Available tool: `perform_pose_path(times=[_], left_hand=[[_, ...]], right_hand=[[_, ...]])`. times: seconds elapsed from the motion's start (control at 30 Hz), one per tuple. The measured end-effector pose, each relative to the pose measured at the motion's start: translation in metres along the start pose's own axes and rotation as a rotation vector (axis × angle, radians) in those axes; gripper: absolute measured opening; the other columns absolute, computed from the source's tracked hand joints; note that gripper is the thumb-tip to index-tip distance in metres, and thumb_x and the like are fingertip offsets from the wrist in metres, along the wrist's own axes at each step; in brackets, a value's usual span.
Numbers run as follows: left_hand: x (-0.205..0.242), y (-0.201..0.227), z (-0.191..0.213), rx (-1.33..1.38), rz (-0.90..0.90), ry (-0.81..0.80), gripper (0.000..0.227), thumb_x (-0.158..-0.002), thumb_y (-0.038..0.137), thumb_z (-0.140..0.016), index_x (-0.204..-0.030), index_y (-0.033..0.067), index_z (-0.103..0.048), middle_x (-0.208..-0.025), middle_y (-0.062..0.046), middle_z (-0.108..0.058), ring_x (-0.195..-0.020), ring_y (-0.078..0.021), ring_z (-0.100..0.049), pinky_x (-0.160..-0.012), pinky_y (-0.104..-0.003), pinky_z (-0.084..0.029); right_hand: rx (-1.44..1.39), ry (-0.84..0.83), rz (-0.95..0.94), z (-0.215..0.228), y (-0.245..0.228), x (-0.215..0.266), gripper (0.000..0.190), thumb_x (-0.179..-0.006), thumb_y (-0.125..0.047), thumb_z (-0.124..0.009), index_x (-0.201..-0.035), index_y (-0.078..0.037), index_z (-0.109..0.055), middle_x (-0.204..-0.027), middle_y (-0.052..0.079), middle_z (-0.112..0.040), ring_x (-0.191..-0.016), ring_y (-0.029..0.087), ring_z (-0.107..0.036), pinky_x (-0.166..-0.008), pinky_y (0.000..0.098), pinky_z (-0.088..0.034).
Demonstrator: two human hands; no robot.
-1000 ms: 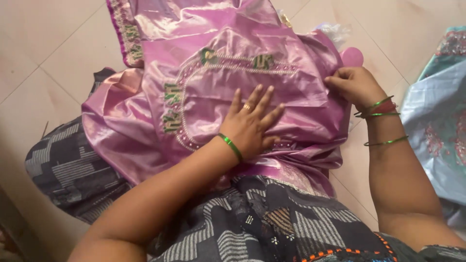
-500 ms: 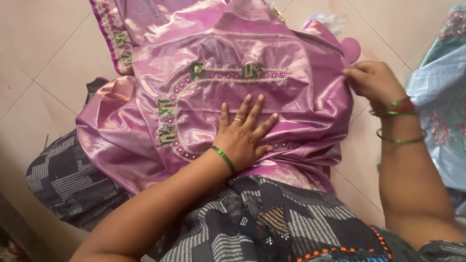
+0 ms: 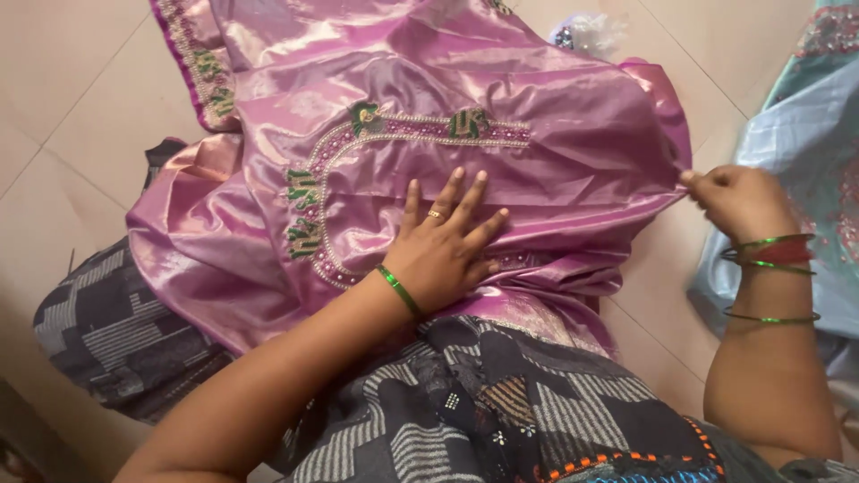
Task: Applying decorative beads to the neckline of a pink garment using glue.
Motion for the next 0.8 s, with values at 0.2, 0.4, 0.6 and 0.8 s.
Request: perform_pose_path(times=[0.2,0.4,0.6,0.8], left_hand=[[-0.005,0.0,0.021,0.39,-0.006,0.318,0.06,-0.105,0.052,-0.042,-0.15,0.0133,-0.053,-0.165,-0.016,-0.039,-0.158,-0.0352,-0.029,-0.128,-0.058,-0.021],[-0.014,-0.025,0.004,2.459,0.042,0.356,0.071,-0.117,0.053,-0.027,-0.152,-0.0067,-0.044,-0.153,-0.03,-0.049,-0.142,-0.0375,-0.049,-0.119,-0.05,-0.037],[0.016,-0.027,0.021,2.718,-0.276,0.458,0.061,-0.111,0.039,-0.027,-0.149,-0.0063,-0.04,-0.144,-0.024,-0.056,-0.136,-0.0321,-0.057,-0.119,-0.043,-0.044],[0.013,-0.035,0.019,2.841,-0.587,0.322,0.059,-0.124,0.039,-0.025,-0.161,-0.0044,-0.037,-0.15,-0.023,-0.053,-0.133,-0.0282,-0.059,-0.122,-0.042,-0.047]], right_hand=[[0.214,0.223,0.47,0.031,-0.221,0.087,0.031,-0.106,-0.022,-0.071,-0.094,0.007,-0.071,-0.077,0.02,-0.066,-0.062,0.029,-0.062,-0.058,0.0411,-0.049],[-0.061,-0.104,1.371,-0.06,-0.334,0.175,0.029,-0.088,-0.004,-0.067,-0.117,0.003,-0.067,-0.107,0.018,-0.068,-0.096,0.033,-0.07,-0.086,0.0394,-0.058],[-0.071,-0.3,1.313,-0.071,-0.356,0.196,0.028,-0.089,0.004,-0.065,-0.114,-0.005,-0.072,-0.114,0.013,-0.074,-0.103,0.026,-0.074,-0.088,0.0345,-0.06],[-0.17,-0.21,1.222,-0.057,-0.346,0.172,0.019,-0.091,0.0,-0.077,-0.109,-0.005,-0.073,-0.111,0.007,-0.074,-0.1,0.019,-0.074,-0.085,0.0296,-0.061]])
Point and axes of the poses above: each hand's wrist, its own x-axis away from the middle knuckle, its own z-axis out of the back of the hand, y = z × x, the point moved 5 cm from there along -x, towards the middle knuckle
